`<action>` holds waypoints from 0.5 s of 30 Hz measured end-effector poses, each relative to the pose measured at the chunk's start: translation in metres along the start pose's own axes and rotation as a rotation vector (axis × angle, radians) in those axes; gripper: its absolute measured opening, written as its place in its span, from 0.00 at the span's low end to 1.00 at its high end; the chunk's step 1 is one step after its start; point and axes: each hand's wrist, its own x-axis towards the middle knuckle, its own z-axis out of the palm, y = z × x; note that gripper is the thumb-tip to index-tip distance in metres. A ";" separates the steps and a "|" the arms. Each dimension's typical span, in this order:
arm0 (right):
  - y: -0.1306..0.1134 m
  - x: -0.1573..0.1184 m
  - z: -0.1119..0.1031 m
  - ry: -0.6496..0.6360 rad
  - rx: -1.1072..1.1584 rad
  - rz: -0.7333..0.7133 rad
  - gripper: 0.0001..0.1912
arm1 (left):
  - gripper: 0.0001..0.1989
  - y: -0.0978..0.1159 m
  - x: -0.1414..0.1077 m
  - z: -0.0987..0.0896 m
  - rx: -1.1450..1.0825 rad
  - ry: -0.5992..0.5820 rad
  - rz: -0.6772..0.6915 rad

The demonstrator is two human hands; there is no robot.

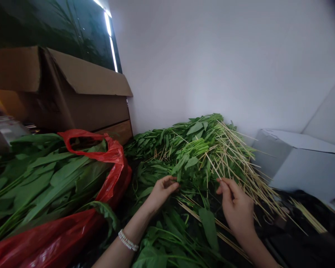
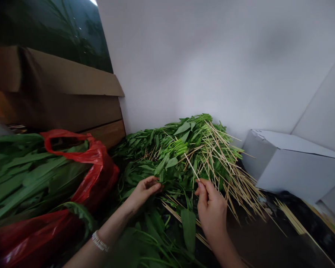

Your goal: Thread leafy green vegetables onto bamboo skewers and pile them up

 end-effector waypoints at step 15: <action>-0.030 -0.025 0.009 -0.356 0.256 0.157 0.19 | 0.10 0.012 -0.013 0.001 -0.558 -0.018 -0.174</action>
